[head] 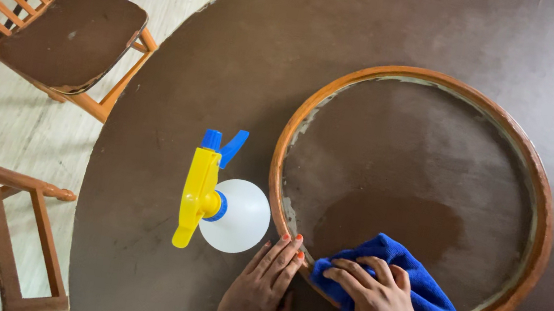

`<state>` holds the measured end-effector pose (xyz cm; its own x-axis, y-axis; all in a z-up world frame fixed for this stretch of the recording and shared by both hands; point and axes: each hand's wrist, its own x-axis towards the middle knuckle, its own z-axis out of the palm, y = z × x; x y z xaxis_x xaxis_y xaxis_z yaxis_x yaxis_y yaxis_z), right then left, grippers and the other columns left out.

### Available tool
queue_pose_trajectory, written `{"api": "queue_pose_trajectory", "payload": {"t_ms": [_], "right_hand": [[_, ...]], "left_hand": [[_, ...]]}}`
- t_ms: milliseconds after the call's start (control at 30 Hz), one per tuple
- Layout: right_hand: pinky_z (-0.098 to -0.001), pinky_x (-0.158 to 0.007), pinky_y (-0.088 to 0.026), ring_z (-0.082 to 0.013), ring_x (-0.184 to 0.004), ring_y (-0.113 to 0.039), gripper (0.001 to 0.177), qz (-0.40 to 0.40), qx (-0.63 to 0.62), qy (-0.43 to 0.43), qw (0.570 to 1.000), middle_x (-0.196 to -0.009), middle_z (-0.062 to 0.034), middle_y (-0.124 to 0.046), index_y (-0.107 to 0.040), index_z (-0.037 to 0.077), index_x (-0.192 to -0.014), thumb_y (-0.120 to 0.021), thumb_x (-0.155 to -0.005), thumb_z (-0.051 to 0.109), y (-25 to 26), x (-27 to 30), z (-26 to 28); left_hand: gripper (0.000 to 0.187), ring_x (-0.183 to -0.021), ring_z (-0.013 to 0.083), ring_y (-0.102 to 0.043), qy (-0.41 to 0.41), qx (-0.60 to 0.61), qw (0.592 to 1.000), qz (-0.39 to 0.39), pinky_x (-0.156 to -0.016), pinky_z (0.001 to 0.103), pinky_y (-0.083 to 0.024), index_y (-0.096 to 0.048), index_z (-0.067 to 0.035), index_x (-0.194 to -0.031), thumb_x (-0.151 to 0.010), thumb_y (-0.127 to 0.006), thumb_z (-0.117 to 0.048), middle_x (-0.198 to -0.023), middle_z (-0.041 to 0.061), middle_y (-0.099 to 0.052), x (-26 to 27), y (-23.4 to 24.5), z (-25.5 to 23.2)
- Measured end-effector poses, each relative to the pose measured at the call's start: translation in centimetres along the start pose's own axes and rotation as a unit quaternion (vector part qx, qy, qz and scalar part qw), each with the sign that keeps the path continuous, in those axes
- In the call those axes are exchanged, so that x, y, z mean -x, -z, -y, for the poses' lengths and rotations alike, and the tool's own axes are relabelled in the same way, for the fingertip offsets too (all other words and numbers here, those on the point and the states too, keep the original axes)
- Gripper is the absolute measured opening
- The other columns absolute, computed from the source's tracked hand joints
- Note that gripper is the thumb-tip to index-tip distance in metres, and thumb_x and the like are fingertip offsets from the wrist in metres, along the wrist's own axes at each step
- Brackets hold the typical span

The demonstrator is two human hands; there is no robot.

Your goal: The person sprays a liquid cleaner from a bottle onto the surface of a round wooden table and wipes the tabletop and a central wooden frame with a blue cloth.

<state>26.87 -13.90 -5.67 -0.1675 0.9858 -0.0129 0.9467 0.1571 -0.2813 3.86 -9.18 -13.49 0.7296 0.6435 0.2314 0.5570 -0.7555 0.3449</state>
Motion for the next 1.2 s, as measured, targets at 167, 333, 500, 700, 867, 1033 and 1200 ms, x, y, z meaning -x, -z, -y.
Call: {"api": "queue_pose_trajectory", "payload": {"t_ms": [167,333,500,700,867,1033,1200], "right_hand": [[-0.0489,-0.101,-0.034,-0.0237,-0.129,-0.049,0.045,0.003,0.03,-0.015,0.999,-0.14,0.005,-0.062,-0.074,0.026,-0.122,-0.069,-0.077,0.026,-0.2,-3.3,1.6],[-0.0547,-0.102,-0.032,-0.0318,-0.13,-0.044,0.059,-0.039,0.008,0.003,0.999,-0.141,-0.0056,-0.057,-0.072,0.019,-0.126,-0.077,-0.071,0.039,0.5,-7.7,2.9],[-0.05,-0.103,-0.032,-0.0278,-0.129,-0.046,0.053,-0.025,-0.016,0.023,0.999,-0.141,-0.0021,-0.06,-0.075,0.024,-0.124,-0.076,-0.073,0.037,1.3,-7.4,2.6],[-0.0508,-0.1,-0.031,-0.0297,-0.123,-0.049,0.048,-0.035,-0.035,0.078,0.996,-0.137,-0.0035,-0.063,-0.077,0.022,-0.119,-0.076,-0.075,0.04,0.9,-6.0,1.5],[-0.0504,-0.102,-0.032,-0.0261,-0.128,-0.049,0.047,-0.04,0.015,0.054,0.998,-0.137,0.0023,-0.061,-0.076,0.027,-0.119,-0.063,-0.075,0.017,-1.2,-8.7,1.6],[-0.0494,-0.099,-0.032,-0.0259,-0.127,-0.047,0.05,-0.066,0.021,0.033,0.997,-0.138,0.0001,-0.059,-0.074,0.026,-0.122,-0.058,-0.077,0.012,-2.3,-12.1,2.4],[-0.0478,-0.1,-0.033,-0.0246,-0.128,-0.046,0.055,-0.053,0.005,0.009,0.999,-0.141,0.0022,-0.057,-0.072,0.027,-0.126,-0.056,-0.076,0.01,-1.9,-12.4,2.9]], "left_hand": [[0.068,-0.156,0.0342,-0.021,0.003,0.0,1.0,0.014,-0.124,0.047,-0.02,-0.041,0.005,-0.15,-0.093,-0.054,-0.031,-0.165,0.021,-0.028,0.1,-0.1,0.1],[0.068,-0.154,0.0357,-0.022,0.018,0.001,0.999,0.028,-0.123,0.048,-0.02,-0.045,0.006,-0.148,-0.091,-0.054,-0.031,-0.16,0.027,-0.03,0.1,-0.5,0.2],[0.067,-0.155,0.0347,-0.024,0.015,0.017,1.0,0.019,-0.123,0.048,-0.021,-0.046,0.002,-0.148,-0.091,-0.055,-0.031,-0.16,0.024,-0.034,0.4,-0.6,0.3],[0.067,-0.155,0.0325,-0.026,0.007,0.001,1.0,-0.006,-0.123,0.047,-0.023,-0.047,0.001,-0.15,-0.091,-0.056,-0.031,-0.161,0.022,-0.037,0.4,-1.0,0.4],[0.07,-0.155,0.034,-0.026,0.025,0.044,0.999,0.021,-0.123,0.048,-0.024,-0.046,0.003,-0.148,-0.087,-0.057,-0.03,-0.16,0.023,-0.038,0.4,-0.6,0.4],[0.069,-0.154,0.0346,-0.03,0.02,0.049,0.999,-0.004,-0.123,0.048,-0.025,-0.047,0.005,-0.148,-0.087,-0.058,-0.026,-0.16,0.024,-0.038,0.4,-0.4,0.3],[0.067,-0.152,0.036,-0.031,0.019,0.056,0.998,0.003,-0.122,0.05,-0.026,-0.047,0.005,-0.146,-0.087,-0.059,-0.025,-0.159,0.026,-0.039,0.5,-0.5,0.3]]}}
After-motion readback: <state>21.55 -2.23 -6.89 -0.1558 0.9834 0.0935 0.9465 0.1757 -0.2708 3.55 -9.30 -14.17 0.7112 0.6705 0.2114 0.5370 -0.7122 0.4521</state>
